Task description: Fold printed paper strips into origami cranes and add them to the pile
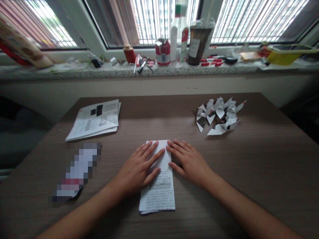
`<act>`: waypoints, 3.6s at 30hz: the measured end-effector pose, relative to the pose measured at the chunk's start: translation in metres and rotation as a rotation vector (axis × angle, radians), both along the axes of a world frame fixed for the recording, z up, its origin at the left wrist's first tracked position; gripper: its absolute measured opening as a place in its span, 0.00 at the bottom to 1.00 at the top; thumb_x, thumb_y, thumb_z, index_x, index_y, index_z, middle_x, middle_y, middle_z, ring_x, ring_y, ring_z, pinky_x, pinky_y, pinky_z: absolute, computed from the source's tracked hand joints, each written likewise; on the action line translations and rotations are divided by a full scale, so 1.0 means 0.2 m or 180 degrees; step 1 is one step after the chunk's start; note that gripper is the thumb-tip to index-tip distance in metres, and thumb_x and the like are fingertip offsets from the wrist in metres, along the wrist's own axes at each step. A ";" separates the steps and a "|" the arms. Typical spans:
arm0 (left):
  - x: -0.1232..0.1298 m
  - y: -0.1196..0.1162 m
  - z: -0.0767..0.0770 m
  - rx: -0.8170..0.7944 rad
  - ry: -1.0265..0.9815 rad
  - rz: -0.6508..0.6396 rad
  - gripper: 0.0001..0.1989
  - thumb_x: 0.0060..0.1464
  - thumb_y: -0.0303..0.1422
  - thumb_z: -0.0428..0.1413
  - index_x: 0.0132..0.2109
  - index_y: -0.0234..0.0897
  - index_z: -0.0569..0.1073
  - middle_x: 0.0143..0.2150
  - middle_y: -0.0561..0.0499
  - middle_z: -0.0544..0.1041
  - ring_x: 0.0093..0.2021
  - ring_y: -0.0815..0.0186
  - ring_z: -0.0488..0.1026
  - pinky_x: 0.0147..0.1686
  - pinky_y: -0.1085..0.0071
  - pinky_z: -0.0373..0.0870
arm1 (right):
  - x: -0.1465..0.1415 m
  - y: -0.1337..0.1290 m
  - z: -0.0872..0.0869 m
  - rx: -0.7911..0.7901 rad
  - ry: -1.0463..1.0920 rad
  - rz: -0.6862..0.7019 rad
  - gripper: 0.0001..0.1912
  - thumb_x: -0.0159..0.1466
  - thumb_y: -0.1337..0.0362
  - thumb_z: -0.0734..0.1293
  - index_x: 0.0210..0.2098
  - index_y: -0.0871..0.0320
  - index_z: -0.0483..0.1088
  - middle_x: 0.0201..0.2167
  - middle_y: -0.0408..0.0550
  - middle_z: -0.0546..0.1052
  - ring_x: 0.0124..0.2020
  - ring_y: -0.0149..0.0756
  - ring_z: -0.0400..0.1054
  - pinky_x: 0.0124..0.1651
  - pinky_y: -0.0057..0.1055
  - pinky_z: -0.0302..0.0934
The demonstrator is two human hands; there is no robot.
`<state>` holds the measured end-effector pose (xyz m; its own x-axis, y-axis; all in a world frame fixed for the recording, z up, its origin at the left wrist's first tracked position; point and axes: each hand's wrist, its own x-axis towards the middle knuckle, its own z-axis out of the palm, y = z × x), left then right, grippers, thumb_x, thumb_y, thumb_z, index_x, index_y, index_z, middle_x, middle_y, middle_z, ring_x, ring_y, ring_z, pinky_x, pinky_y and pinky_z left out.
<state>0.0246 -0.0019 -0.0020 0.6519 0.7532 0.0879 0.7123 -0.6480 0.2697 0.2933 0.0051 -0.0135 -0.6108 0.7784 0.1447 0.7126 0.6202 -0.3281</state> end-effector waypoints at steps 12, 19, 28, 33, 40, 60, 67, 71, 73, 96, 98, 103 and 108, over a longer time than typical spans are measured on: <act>0.00 0.01 0.00 -0.0030 0.0053 -0.0063 0.33 0.68 0.42 0.53 0.76 0.47 0.54 0.79 0.45 0.49 0.76 0.49 0.51 0.73 0.50 0.53 | -0.01 0.01 0.01 -0.0057 0.0011 -0.0119 0.28 0.74 0.54 0.62 0.72 0.48 0.58 0.73 0.47 0.63 0.73 0.46 0.56 0.73 0.54 0.54; 0.02 0.03 0.00 0.0029 0.0132 0.0018 0.32 0.65 0.42 0.56 0.74 0.48 0.59 0.77 0.44 0.53 0.75 0.48 0.54 0.72 0.49 0.55 | -0.01 0.01 0.01 -0.0023 0.0016 -0.0150 0.26 0.73 0.54 0.63 0.70 0.47 0.61 0.73 0.47 0.63 0.72 0.47 0.57 0.72 0.53 0.55; 0.02 0.03 -0.01 0.0068 0.0096 0.0016 0.32 0.68 0.50 0.53 0.74 0.48 0.59 0.77 0.46 0.54 0.75 0.49 0.53 0.72 0.51 0.54 | -0.04 0.14 0.01 -0.0050 0.0986 -0.0343 0.09 0.74 0.62 0.64 0.51 0.54 0.73 0.52 0.51 0.80 0.54 0.44 0.73 0.58 0.44 0.64; 0.02 0.03 -0.01 0.0064 0.0142 0.0042 0.33 0.68 0.50 0.54 0.74 0.47 0.59 0.77 0.44 0.54 0.75 0.49 0.54 0.72 0.50 0.55 | -0.06 0.27 0.00 -0.0133 0.1259 -0.0662 0.03 0.69 0.68 0.68 0.37 0.56 0.72 0.38 0.48 0.75 0.40 0.39 0.71 0.45 0.36 0.65; 0.02 0.03 -0.02 0.0068 0.0113 0.0039 0.33 0.69 0.51 0.52 0.74 0.48 0.58 0.78 0.45 0.51 0.75 0.48 0.53 0.72 0.49 0.54 | -0.05 0.29 0.00 -0.0256 0.1181 -0.0598 0.02 0.66 0.68 0.72 0.37 0.57 0.76 0.39 0.47 0.73 0.40 0.38 0.69 0.45 0.35 0.64; 0.02 0.03 -0.04 0.0036 0.0267 0.0015 0.33 0.71 0.52 0.48 0.75 0.48 0.54 0.79 0.44 0.47 0.77 0.49 0.49 0.73 0.49 0.52 | -0.04 0.01 0.07 -0.0378 0.0766 -0.0440 0.06 0.64 0.70 0.75 0.37 0.55 0.75 0.41 0.49 0.75 0.45 0.43 0.69 0.50 0.40 0.64; 0.01 0.03 -0.05 -0.0023 0.0103 -0.0003 0.33 0.70 0.51 0.49 0.75 0.50 0.52 0.80 0.49 0.46 0.78 0.49 0.47 0.74 0.49 0.49 | -0.03 -0.10 0.07 -0.0465 0.0759 -0.0320 0.06 0.64 0.69 0.75 0.37 0.53 0.75 0.41 0.48 0.76 0.45 0.44 0.68 0.50 0.41 0.65; 0.02 0.03 -0.05 -0.0053 0.0120 0.0010 0.33 0.70 0.51 0.49 0.75 0.50 0.53 0.80 0.49 0.46 0.78 0.49 0.47 0.74 0.49 0.49 | -0.03 -0.18 0.08 -0.0516 0.0758 -0.0283 0.07 0.64 0.69 0.75 0.37 0.53 0.75 0.41 0.48 0.76 0.45 0.44 0.68 0.49 0.40 0.64; 0.02 0.03 -0.05 -0.0056 0.0140 0.0023 0.33 0.70 0.52 0.49 0.75 0.50 0.53 0.80 0.49 0.47 0.77 0.49 0.48 0.74 0.49 0.50 | -0.03 -0.23 0.08 -0.0534 0.0780 -0.0270 0.07 0.63 0.69 0.75 0.37 0.53 0.75 0.41 0.47 0.76 0.45 0.43 0.68 0.49 0.40 0.64; 0.01 0.04 -0.07 0.0054 0.0006 -0.0052 0.32 0.70 0.50 0.50 0.75 0.50 0.54 0.79 0.49 0.48 0.78 0.49 0.47 0.75 0.48 0.48 | 0.00 -0.55 0.07 -0.0277 0.0577 -0.0077 0.25 0.72 0.58 0.67 0.67 0.47 0.66 0.66 0.53 0.71 0.66 0.51 0.63 0.65 0.53 0.63; 0.01 0.04 -0.06 0.0095 0.0036 -0.0060 0.32 0.71 0.49 0.49 0.75 0.48 0.54 0.79 0.47 0.48 0.78 0.49 0.47 0.75 0.49 0.47 | 0.01 -0.56 0.07 -0.0131 0.0273 0.0088 0.31 0.72 0.58 0.67 0.73 0.48 0.59 0.71 0.51 0.65 0.70 0.51 0.59 0.69 0.56 0.59; 0.01 0.04 -0.05 0.0117 0.0037 -0.0040 0.32 0.70 0.50 0.50 0.75 0.48 0.55 0.79 0.47 0.49 0.77 0.47 0.49 0.74 0.49 0.50 | 0.01 -0.57 0.06 -0.0130 0.0134 0.0168 0.36 0.72 0.59 0.67 0.75 0.47 0.52 0.73 0.48 0.62 0.72 0.47 0.58 0.71 0.55 0.58; 0.01 0.04 -0.04 0.0133 0.0102 -0.0007 0.32 0.70 0.50 0.50 0.75 0.49 0.55 0.79 0.47 0.49 0.77 0.48 0.50 0.73 0.50 0.52 | 0.01 -0.57 0.06 -0.0117 0.0167 0.0149 0.36 0.71 0.60 0.68 0.75 0.45 0.53 0.73 0.47 0.62 0.72 0.47 0.58 0.71 0.55 0.58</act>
